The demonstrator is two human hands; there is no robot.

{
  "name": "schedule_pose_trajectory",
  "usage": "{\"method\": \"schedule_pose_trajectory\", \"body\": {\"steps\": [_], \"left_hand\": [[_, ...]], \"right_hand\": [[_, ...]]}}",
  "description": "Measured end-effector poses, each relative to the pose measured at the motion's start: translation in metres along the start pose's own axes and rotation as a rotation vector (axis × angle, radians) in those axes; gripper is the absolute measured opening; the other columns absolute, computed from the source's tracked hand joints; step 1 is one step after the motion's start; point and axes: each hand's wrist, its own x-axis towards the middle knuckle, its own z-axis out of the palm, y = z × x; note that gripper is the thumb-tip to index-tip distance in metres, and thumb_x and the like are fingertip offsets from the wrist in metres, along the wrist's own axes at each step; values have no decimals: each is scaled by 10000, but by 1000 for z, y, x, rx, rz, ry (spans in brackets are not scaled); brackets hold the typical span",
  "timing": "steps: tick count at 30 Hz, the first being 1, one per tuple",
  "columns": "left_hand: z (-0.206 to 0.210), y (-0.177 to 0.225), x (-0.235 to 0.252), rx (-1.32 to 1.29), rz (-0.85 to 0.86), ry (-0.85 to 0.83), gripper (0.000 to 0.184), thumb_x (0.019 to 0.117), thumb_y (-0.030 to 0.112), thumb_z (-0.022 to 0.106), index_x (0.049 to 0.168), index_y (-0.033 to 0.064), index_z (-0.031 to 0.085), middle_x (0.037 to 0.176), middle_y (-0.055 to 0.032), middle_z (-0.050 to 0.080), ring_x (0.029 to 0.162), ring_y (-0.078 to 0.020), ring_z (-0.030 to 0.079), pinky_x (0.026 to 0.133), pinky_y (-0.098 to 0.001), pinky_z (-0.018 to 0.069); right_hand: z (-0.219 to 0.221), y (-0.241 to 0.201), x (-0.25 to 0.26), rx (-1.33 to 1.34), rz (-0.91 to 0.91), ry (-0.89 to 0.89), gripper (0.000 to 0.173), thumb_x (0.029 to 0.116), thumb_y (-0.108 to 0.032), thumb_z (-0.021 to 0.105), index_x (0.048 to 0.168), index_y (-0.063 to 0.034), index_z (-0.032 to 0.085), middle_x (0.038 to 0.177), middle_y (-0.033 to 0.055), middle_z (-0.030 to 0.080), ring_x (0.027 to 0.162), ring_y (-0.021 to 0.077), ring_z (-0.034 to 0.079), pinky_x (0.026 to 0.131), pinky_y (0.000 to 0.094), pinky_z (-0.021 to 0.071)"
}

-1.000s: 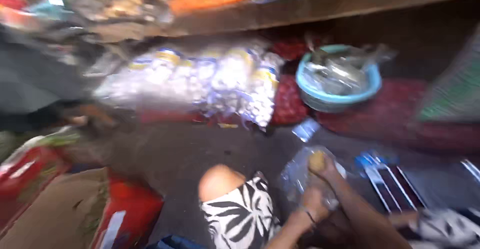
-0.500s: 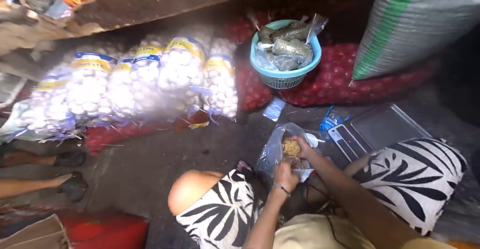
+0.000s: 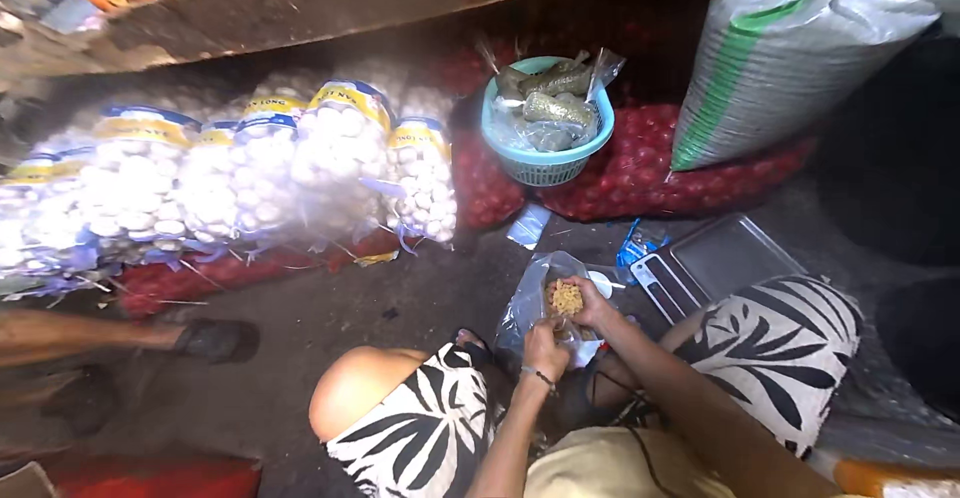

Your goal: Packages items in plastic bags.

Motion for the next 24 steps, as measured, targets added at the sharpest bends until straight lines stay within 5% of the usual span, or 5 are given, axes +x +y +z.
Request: {"method": "schedule_pose_trajectory", "body": {"steps": [12,16,20,24], "left_hand": [[5,16,8,-154,22,147,554,897,62,698,1435,47,566,1447,-185,566,1199,-315,641,1031,-460,517],[10,23,10,-223,80,214,534,880,40,701,1398,4,580,1414,-205,580,1149,-303,665,997,-439,543],[13,28,10,-211,104,229,554,869,37,702,1407,5,576,1413,-206,580,1221,-308,625,1041,-436,508],[16,29,11,-192,120,226,571,859,40,717,1411,-2,574,1425,-204,574,1281,-304,588,1087,-424,473]], "right_hand": [[68,-14,-106,159,-323,42,341,1056,-253,301,993,-60,575,814,90,667,657,203,669,582,348,584],[65,4,-105,77,-579,72,310,1029,-140,310,936,-52,593,784,71,685,676,178,682,614,336,589],[48,17,-93,-51,-812,15,294,950,-97,341,902,-47,626,793,54,703,698,159,689,637,312,590],[45,23,-90,-107,-915,35,308,963,-109,358,825,-59,629,757,53,703,676,154,684,643,313,589]]}}
